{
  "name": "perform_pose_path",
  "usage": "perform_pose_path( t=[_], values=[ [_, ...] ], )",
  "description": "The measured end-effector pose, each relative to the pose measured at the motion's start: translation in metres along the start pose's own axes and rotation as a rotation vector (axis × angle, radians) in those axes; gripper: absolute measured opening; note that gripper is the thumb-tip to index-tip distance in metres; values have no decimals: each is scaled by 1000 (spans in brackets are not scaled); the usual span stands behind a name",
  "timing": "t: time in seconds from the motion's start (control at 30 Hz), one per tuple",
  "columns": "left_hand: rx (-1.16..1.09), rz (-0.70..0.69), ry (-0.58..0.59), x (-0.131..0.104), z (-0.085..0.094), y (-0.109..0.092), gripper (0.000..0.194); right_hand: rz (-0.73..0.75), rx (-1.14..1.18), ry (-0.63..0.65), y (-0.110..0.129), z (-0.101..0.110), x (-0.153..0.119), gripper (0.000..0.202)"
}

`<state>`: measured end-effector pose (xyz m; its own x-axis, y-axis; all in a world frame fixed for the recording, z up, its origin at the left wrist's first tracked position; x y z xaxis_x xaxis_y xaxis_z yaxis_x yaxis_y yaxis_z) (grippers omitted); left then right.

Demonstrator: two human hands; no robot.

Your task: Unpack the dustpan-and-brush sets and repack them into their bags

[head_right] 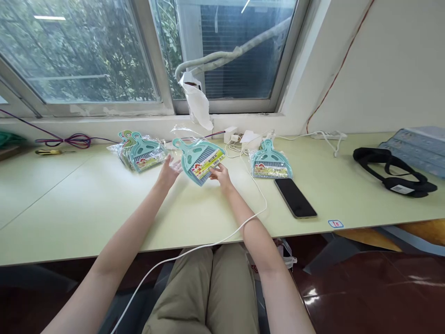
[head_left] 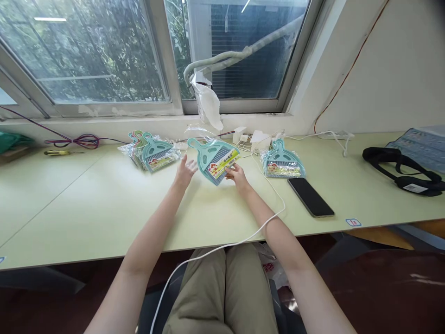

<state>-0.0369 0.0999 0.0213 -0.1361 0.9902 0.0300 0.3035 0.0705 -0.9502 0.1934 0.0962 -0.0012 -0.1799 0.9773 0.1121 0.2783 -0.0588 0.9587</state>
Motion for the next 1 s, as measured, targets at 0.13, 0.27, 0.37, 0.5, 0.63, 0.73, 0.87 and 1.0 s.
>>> perform_pose_path(
  t=[0.13, 0.27, 0.37, 0.5, 0.63, 0.73, 0.87, 1.0],
  values=[
    [-207, 19, 199, -4, -28, 14, 60, 15, -13, 6, -3, -5, 1, 45],
    [-191, 128, 287, -16, -49, 41, 57, 58, -4, -65, -1, -1, 2, 41],
    [-163, 207, 356, -19, -58, 57, 52, 66, 12, -116, 0, 4, 1, 36],
    [-144, 205, 318, -15, -54, 58, 41, 50, 31, -134, -2, 6, 1, 31],
    [-135, 126, 257, -14, -48, 48, 43, 38, 26, -115, -4, 2, 2, 29],
    [-101, 115, 288, -21, -55, 46, 52, 57, 9, -85, -1, -1, 2, 32],
    [-41, 156, 353, -30, -65, 49, 55, 95, 7, -96, 5, 0, 0, 35],
    [23, 182, 390, -32, -65, 49, 53, 62, 38, -164, 0, 3, -3, 32]
  ],
)
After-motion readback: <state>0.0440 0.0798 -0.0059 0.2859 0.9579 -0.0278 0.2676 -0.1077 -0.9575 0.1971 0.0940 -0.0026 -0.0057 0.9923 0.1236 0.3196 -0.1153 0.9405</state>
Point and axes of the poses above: each hand's wrist, its own x-axis towards the middle knuckle, its own z-axis out of the back of the hand, y = z × x, the point moved 9 cm from there along x, towards the middle knuckle, and after that the axes turned 4 degrees about y, right-handed, at the moved point
